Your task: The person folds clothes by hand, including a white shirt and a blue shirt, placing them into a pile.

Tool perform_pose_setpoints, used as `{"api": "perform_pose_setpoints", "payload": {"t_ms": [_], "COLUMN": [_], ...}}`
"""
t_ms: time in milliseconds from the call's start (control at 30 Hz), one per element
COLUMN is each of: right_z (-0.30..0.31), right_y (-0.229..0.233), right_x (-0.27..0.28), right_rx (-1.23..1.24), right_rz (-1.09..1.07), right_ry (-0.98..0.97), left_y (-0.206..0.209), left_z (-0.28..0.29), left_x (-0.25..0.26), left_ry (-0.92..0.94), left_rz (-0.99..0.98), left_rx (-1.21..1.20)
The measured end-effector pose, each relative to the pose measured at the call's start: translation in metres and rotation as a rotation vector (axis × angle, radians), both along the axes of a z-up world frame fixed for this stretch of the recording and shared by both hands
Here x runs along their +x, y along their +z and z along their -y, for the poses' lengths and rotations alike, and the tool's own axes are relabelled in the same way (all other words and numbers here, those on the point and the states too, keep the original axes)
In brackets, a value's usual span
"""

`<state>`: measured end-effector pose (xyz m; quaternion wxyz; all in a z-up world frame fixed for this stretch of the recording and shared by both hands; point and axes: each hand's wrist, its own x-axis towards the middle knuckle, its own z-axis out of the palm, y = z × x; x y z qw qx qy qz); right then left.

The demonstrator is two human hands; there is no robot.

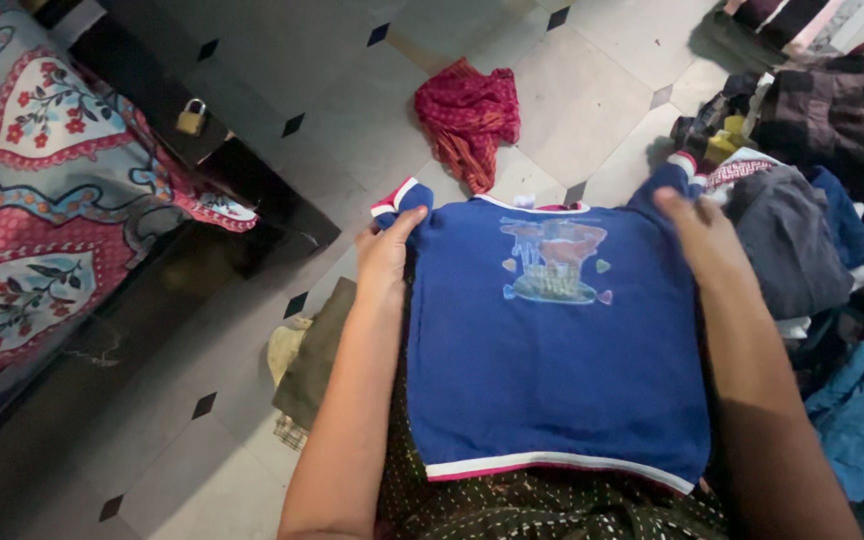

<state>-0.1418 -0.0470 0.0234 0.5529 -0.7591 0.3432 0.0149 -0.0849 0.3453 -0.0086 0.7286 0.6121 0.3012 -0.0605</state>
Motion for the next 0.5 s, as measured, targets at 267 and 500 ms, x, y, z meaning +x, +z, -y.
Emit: {"api": "perform_pose_setpoints", "payload": {"t_ms": [267,500], "right_z": [0.015,0.035], "right_y": [0.002,-0.028], "right_x": [-0.028,-0.03], "right_rx": [0.263,0.301], "right_rz": [0.41,0.385], "right_ry": [-0.214,-0.233], "left_y": [-0.041,-0.011], "left_z": [-0.024,-0.027], "left_x": [0.007,-0.009], "left_ry": [0.141,-0.051], "left_rz": [0.132,-0.126], "left_rx": [-0.41,-0.358]}}
